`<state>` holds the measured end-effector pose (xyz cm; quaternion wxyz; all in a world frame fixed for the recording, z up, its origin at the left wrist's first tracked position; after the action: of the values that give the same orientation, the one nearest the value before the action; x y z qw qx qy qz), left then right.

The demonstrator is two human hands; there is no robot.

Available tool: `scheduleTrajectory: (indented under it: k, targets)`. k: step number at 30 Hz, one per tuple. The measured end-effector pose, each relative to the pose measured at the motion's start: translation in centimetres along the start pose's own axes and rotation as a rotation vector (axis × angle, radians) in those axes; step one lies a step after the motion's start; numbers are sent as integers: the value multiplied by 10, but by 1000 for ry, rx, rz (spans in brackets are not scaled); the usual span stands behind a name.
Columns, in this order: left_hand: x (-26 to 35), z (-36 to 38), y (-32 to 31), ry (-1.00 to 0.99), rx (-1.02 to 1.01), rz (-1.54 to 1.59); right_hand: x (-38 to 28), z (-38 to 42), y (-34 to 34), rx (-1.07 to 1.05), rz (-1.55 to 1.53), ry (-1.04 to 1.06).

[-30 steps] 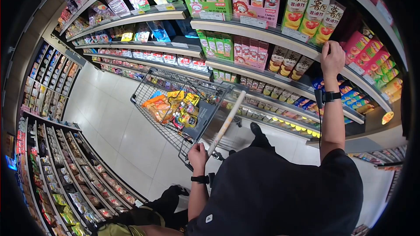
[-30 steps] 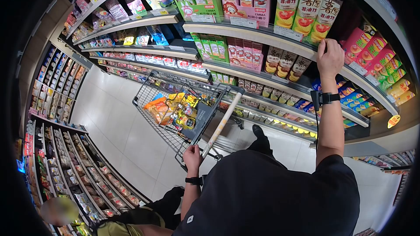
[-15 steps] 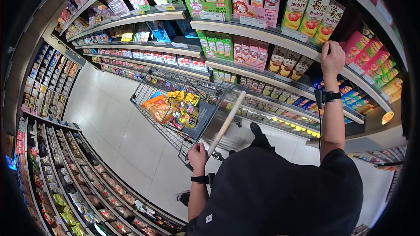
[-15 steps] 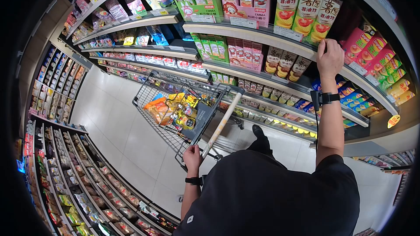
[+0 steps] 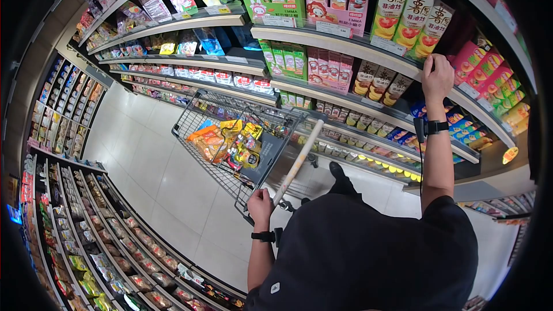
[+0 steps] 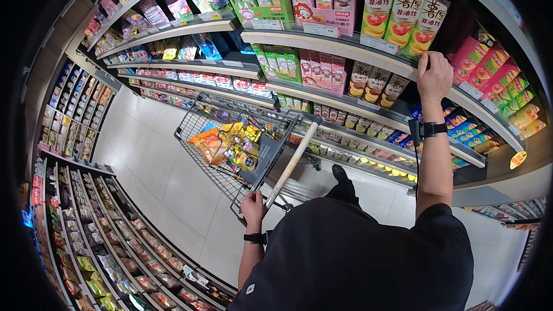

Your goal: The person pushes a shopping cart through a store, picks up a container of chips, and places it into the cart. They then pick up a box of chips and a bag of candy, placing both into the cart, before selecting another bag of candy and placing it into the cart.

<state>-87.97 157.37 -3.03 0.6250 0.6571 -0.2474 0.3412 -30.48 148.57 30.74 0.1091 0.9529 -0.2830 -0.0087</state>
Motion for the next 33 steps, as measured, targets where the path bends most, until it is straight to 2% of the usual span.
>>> scheduleTrajectory:
  k: [33]
  targets:
    - [13, 3, 7, 4, -6, -6, 0, 0, 0, 13, -4, 4]
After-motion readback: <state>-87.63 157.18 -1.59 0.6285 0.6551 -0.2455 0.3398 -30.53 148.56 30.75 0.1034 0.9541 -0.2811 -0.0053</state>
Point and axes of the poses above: each hand's wrist, its own z-axis away from the middle knuckle, its own y-axis out of the back of the hand, x = y × z, the point moved 5 cm from there along -z, towards the middle knuckle, and after that the axes turned 9 degrees about x, right-handed, at the moved point
